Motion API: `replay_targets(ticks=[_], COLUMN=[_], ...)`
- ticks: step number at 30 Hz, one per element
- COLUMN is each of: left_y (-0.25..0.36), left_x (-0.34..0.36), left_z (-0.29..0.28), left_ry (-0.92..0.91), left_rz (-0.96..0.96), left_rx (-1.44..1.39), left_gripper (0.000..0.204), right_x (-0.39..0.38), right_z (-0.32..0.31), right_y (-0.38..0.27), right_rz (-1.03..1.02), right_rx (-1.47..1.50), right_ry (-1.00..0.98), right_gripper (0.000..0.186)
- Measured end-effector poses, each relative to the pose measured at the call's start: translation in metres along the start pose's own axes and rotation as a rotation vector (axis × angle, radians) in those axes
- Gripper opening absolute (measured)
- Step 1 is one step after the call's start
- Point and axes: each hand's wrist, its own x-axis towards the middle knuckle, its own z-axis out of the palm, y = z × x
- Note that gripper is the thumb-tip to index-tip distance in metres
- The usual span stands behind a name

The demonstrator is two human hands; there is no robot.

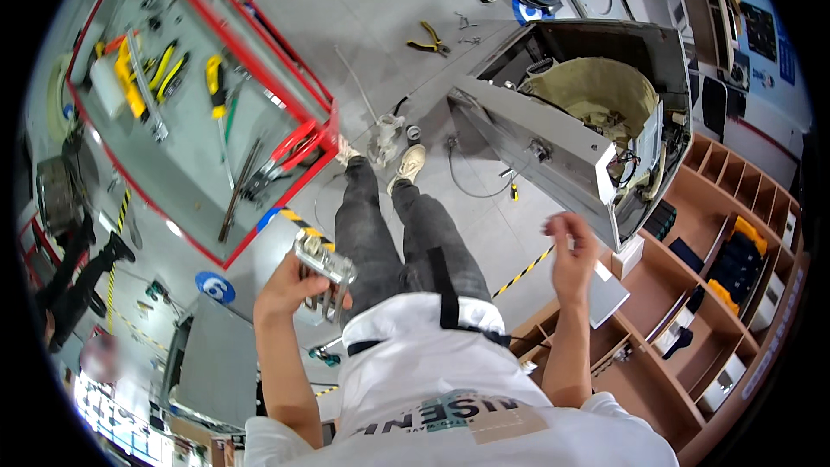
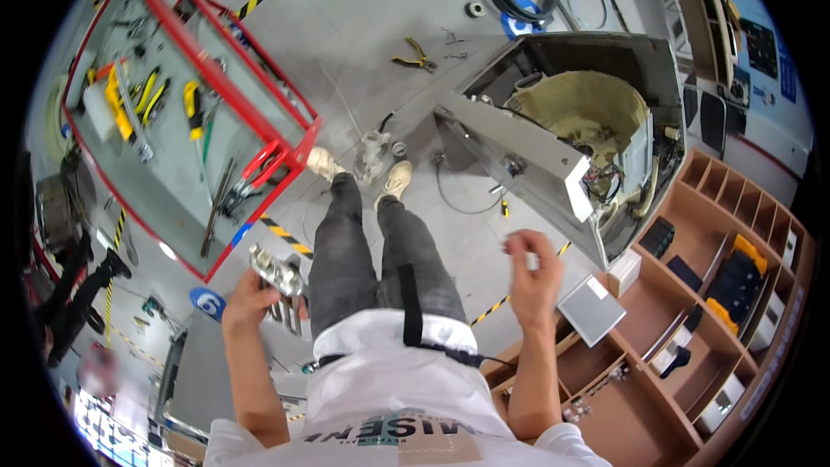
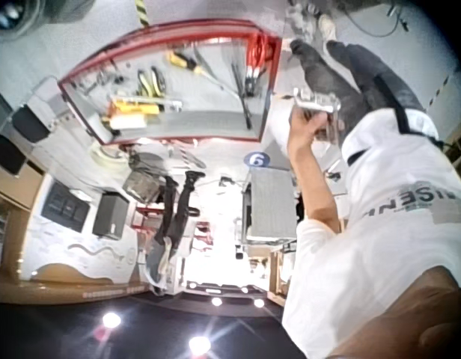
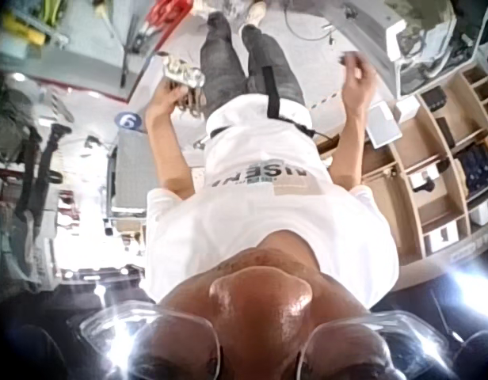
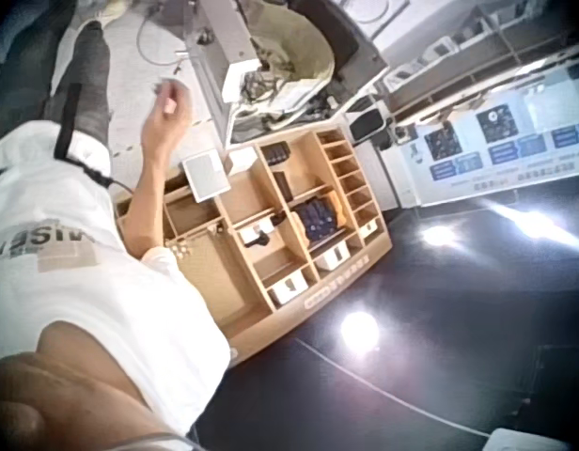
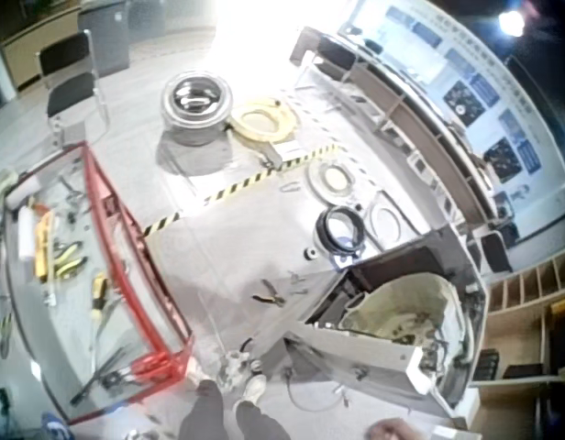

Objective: The person handles a heating element and a wiring harness, attempting to install them into the bottom of an open washing machine housing. The person picks up small screws, uses a power drill to drive one into the heating element, and then plugs electrical connectors into the heating element's terminals by hand.

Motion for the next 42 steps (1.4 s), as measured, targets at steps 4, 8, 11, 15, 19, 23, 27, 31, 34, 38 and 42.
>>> replay_targets(ticks=[4, 8, 11, 15, 19, 23, 27, 31, 34, 38, 42], left_y=[-0.026, -0.040, -0.052, -0.065, -0.082, -0.089, -0.094, -0.086, -0.077, -0.062, -0.093], left_x=[0.011, 0.034, 0.055, 0.083, 0.108, 0.126, 0.142, 0.162, 0.174, 0.190, 0.170], left_z=[-0.005, 0.008, 0.017, 0.032, 0.045, 0.066, 0.083, 0.103, 0.122, 0.151, 0.060], left_ry=[0.028, 0.035, 0.037, -0.006, -0.054, -0.025, 0.017, 0.097, 0.179, 0.294, 0.202], left_rz=[-0.089, -0.161, -0.249, -0.328, -0.402, -0.462, -0.471, -0.499, -0.488, -0.472, -0.630], left_rx=[-0.019, -0.018, -0.034, 0.030, 0.069, 0.093, 0.073, 0.129, 0.198, 0.255, 0.277], left_gripper=[0.060, 0.047, 0.042, 0.041, 0.040, 0.040, 0.043, 0.047, 0.050, 0.053, 0.062], right_x=[0.034, 0.065, 0.080, 0.089, 0.089, 0.087, 0.088, 0.086, 0.085, 0.078, 0.079], right_z=[-0.037, -0.048, -0.049, -0.048, -0.050, -0.052, -0.054, -0.055, -0.056, -0.060, -0.061], right_y=[0.038, 0.067, 0.094, 0.113, 0.119, 0.127, 0.129, 0.130, 0.134, 0.137, 0.138], right_rz=[-0.205, -0.259, -0.187, -0.225, -0.246, -0.263, -0.279, -0.266, -0.287, -0.288, -0.281], right_rx=[-0.286, -0.504, -0.510, -0.379, -0.350, -0.321, -0.270, -0.233, -0.238, -0.267, -0.277], right_ry=[0.433, 0.496, 0.412, 0.315, 0.313, 0.287, 0.266, 0.251, 0.206, 0.173, 0.194], right_gripper=[0.010, 0.033, 0.043, 0.058, 0.061, 0.067, 0.068, 0.067, 0.067, 0.069, 0.067])
